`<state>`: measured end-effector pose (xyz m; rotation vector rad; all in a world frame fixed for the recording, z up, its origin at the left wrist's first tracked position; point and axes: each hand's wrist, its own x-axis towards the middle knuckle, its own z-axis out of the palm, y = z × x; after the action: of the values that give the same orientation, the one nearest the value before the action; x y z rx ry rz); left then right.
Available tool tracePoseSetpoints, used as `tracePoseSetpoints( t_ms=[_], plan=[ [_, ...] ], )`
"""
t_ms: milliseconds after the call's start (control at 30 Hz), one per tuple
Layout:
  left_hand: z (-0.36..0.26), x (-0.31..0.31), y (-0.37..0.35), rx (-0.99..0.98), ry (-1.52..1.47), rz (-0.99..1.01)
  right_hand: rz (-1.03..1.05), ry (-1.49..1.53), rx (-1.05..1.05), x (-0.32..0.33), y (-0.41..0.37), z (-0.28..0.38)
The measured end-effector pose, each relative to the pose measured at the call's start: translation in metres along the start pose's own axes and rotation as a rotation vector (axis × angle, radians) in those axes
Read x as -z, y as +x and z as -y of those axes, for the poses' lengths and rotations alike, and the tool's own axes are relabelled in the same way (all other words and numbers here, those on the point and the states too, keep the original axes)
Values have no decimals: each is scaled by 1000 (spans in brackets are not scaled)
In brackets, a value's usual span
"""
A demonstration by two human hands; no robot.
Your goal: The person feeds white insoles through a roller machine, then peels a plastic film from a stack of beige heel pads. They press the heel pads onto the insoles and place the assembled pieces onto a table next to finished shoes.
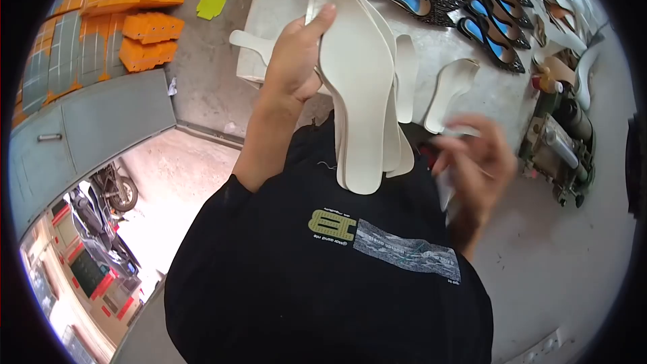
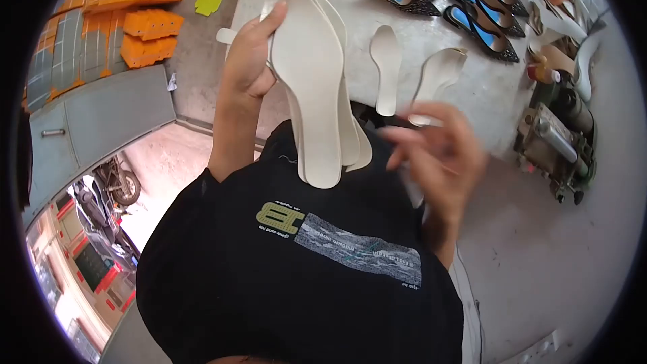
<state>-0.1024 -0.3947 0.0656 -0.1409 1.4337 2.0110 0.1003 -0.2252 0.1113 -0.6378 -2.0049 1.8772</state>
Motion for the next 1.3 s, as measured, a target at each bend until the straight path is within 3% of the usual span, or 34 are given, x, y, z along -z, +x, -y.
tracePoseSetpoints(
  t_ms=[33, 133, 200, 367, 733, 867, 1033, 1200, 1300],
  plan=[
    [4, -5, 1, 39, 17, 30, 112, -95, -118, -23, 8, 17],
    [0, -21, -21, 97, -179, 107, 82, -226, -17, -62, 21, -15],
    [-3, -26, -39, 137, -394, 150, 101, -28, -89, -66, 22, -23],
    [-8, -21, -69, -21, -293, 130, 185, 285, -389, -59, 27, -19],
    [-16, -15, -80, -49, -243, 117, 306, 681, -403, -64, 34, -52],
    [-16, 3, -66, 58, -433, -31, 391, 891, -426, -61, 33, -73],
    [-21, 38, -48, 86, -394, 7, 221, 743, -405, -34, 49, -83],
    [-16, 45, -42, 65, -308, -71, 165, 597, -459, 1, 72, -136],
    [-18, 45, -42, 90, -287, -42, 130, 574, -483, -9, 75, -137]
  ],
)
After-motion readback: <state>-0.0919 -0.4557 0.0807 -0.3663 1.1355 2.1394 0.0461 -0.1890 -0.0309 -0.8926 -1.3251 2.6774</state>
